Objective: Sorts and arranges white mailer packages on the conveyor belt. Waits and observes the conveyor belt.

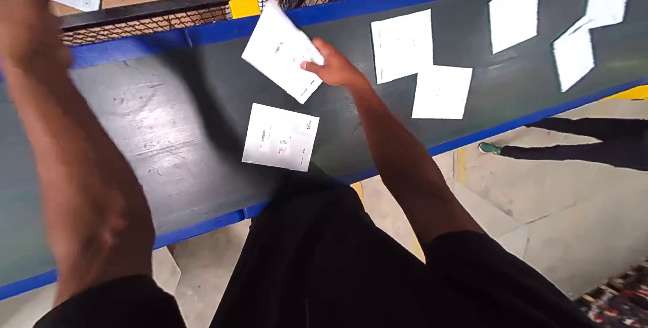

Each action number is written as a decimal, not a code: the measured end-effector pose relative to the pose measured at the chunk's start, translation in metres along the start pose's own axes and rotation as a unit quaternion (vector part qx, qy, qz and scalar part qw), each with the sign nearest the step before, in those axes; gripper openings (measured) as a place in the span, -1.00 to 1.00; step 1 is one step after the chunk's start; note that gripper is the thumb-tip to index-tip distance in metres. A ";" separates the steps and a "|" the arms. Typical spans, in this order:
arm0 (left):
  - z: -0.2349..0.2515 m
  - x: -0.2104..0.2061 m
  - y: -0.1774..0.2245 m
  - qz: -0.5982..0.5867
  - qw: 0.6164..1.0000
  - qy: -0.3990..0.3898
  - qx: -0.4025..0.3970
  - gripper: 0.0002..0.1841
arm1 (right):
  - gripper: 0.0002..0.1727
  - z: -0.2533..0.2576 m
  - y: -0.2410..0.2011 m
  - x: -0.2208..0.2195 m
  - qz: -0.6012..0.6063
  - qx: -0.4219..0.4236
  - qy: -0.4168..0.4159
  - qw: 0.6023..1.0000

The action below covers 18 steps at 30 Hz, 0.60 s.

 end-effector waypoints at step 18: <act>-0.303 0.012 -0.213 0.150 0.967 -0.133 0.159 0.15 | -0.50 -0.117 -0.049 -0.192 -0.080 -0.007 -0.011 0.997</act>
Point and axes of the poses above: each hand's wrist, its own z-axis towards the middle knuckle, its own x-axis out of the back of the hand, y = z × x, the point moved 8 cm from there along z, towards the middle knuckle, and after that the axes turned 2 degrees about y, right-handed, at the moved point
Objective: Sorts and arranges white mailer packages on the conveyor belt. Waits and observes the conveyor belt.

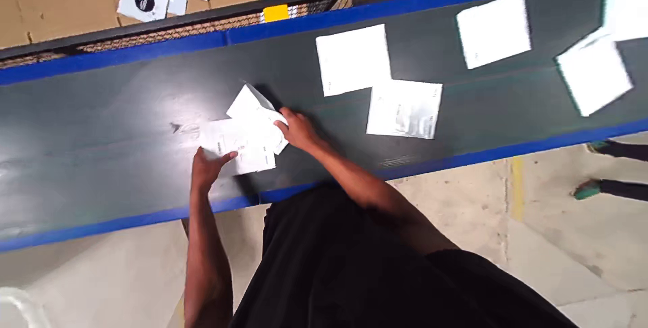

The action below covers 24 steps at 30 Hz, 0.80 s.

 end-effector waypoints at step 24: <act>0.161 -0.052 0.176 0.201 0.939 -0.003 -0.280 -0.02 | 0.23 0.010 0.066 0.102 -0.159 0.014 -0.035 0.987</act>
Point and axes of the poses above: each hand's wrist, its own z-axis towards the middle knuckle, its own x-axis out of the back of the hand, y = z × x, the point moved 8 cm from there along z, towards the middle knuckle, and after that the axes turned 2 degrees about y, right-handed, at the moved point
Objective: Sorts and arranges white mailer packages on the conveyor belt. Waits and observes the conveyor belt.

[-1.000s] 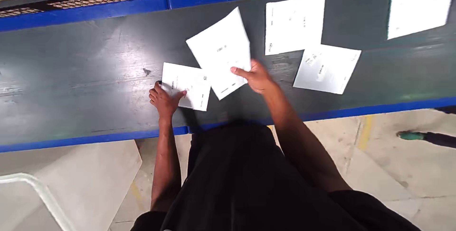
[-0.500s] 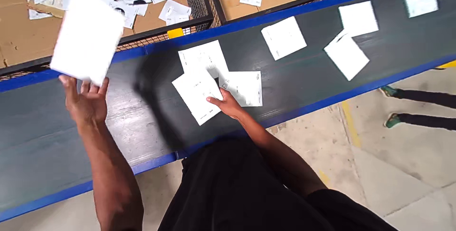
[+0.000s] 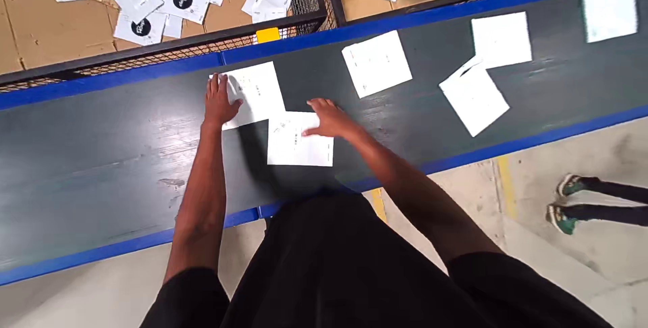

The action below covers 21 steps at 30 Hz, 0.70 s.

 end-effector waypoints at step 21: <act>-0.071 0.124 -0.197 0.131 0.954 -0.131 0.236 0.29 | -0.68 0.012 -0.105 0.007 0.157 0.143 -0.150 0.966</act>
Point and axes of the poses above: each hand's wrist, its own z-axis towards the middle knuckle, its own x-axis out of the back of the hand, y = z × x, the point moved 8 cm from there along z, towards the middle knuckle, and after that the axes turned 2 degrees about y, right-handed, at the moved point
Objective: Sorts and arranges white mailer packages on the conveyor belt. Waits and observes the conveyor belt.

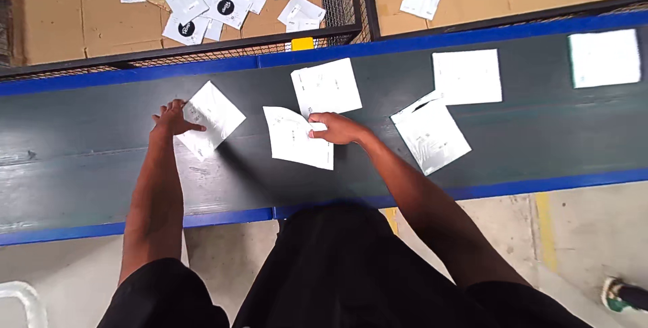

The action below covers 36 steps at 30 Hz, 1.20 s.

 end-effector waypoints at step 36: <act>-0.061 0.093 0.106 -0.461 0.865 0.106 -0.170 -0.35 | -0.79 -0.207 0.016 0.018 0.253 0.006 0.036 0.967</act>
Point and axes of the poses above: each hand's wrist, its own z-axis towards the middle knuckle, its own x-axis out of the back of the hand, y = z × x, the point moved 8 cm from there along z, towards the middle knuckle, and after that the axes turned 2 degrees about y, right-handed, at the moved point
